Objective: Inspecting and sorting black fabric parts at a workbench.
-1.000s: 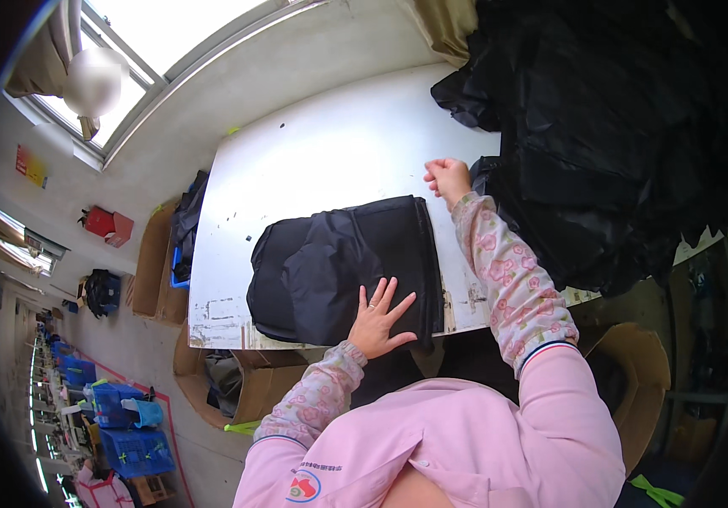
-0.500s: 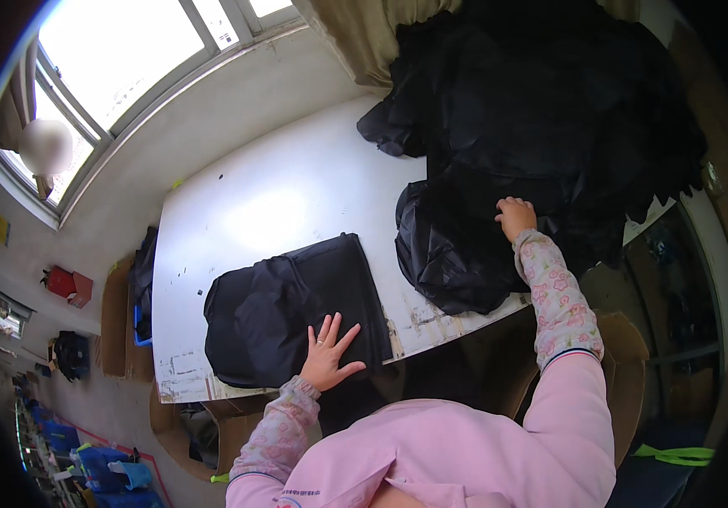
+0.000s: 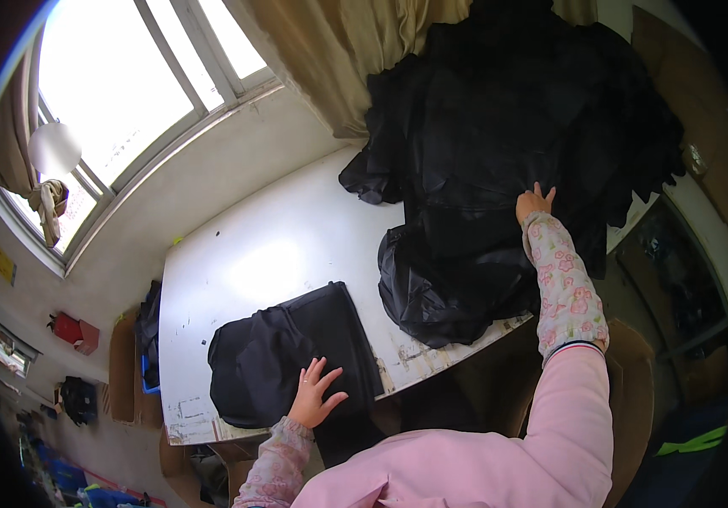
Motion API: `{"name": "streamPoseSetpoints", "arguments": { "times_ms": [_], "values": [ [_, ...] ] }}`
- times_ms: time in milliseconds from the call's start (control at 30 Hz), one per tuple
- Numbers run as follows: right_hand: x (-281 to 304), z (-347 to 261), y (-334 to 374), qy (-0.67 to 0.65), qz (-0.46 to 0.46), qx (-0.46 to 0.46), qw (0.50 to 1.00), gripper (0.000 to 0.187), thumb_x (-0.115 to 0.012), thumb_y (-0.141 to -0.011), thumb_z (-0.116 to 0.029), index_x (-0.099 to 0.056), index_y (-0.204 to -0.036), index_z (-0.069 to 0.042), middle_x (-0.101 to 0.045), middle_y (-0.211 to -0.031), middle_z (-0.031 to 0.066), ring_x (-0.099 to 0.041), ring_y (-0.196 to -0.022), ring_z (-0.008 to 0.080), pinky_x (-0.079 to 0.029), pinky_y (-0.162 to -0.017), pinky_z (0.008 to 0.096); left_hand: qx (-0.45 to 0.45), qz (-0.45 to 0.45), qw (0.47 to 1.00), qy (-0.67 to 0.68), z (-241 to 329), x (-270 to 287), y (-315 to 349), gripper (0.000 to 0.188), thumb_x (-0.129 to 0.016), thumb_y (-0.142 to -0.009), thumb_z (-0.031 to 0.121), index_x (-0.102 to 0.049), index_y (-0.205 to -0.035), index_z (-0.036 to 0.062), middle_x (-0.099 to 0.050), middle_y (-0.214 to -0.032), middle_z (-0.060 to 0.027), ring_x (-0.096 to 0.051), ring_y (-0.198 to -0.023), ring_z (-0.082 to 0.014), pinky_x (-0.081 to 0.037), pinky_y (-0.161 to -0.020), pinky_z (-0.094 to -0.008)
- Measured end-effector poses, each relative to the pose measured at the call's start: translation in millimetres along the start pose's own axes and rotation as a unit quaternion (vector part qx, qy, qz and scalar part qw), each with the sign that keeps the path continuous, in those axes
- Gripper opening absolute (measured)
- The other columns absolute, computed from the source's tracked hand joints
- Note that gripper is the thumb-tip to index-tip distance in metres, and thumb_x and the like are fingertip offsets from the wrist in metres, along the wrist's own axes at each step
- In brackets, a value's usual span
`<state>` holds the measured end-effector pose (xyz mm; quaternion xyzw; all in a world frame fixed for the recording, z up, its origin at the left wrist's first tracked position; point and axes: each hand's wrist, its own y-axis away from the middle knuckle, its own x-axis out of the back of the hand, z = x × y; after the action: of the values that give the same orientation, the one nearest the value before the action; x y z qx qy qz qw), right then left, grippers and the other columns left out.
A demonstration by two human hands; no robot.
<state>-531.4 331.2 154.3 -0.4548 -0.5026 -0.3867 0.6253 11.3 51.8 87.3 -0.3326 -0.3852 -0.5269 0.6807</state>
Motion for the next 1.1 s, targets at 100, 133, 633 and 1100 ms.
{"name": "streamPoseSetpoints", "arguments": {
  "times_ms": [100, 133, 633, 1100],
  "values": [
    [-5, 3, 8, -0.030, 0.030, 0.006, 0.999, 0.024, -0.051, -0.088, -0.011, -0.073, -0.099, -0.009, -0.064, -0.118, 0.0076, -0.043, -0.130, 0.0270, -0.021, -0.112, 0.0579, -0.010, 0.017, 1.000, 0.001, 3, 3, -7, 0.051, -0.068, -0.087, 0.037, -0.055, -0.131, 0.0162, -0.039, -0.145, -0.0199, -0.030, -0.139, -0.0400, -0.023, -0.113, -0.0548],
    [6, -6, 16, -0.086, 0.133, 0.067, 0.985, 0.020, -0.053, -0.087, -0.010, -0.071, -0.095, -0.009, -0.065, -0.110, 0.0063, -0.048, -0.121, 0.0266, -0.027, -0.109, 0.0553, -0.018, 0.028, 0.999, 0.029, 4, 5, -10, 0.049, -0.069, -0.087, 0.035, -0.056, -0.130, 0.0155, -0.041, -0.144, -0.0190, -0.034, -0.136, -0.0388, -0.025, -0.112, -0.0519],
    [99, -178, 279, -0.576, -0.031, 0.515, 0.634, 0.017, -0.074, -0.080, -0.018, -0.068, -0.091, -0.007, -0.068, -0.093, 0.0082, -0.064, -0.085, 0.0270, -0.051, -0.074, 0.0354, 0.170, 0.061, 0.708, 0.682, 50, 51, -130, 0.024, -0.062, -0.089, 0.004, -0.058, -0.112, 0.0022, -0.067, -0.102, -0.0096, -0.067, -0.088, -0.0201, -0.056, -0.077, -0.0328],
    [-31, -170, 235, -0.360, -0.069, 0.383, 0.848, 0.016, -0.073, -0.073, -0.015, -0.065, -0.086, -0.010, -0.060, -0.087, 0.0045, -0.057, -0.098, 0.0290, -0.042, -0.082, 0.0438, -0.048, 0.235, 0.968, -0.079, 24, 85, -83, 0.058, -0.074, -0.080, 0.036, -0.057, -0.125, 0.0043, -0.056, -0.122, -0.0179, -0.049, -0.117, -0.0375, -0.037, -0.101, -0.0465]
  ]
}}
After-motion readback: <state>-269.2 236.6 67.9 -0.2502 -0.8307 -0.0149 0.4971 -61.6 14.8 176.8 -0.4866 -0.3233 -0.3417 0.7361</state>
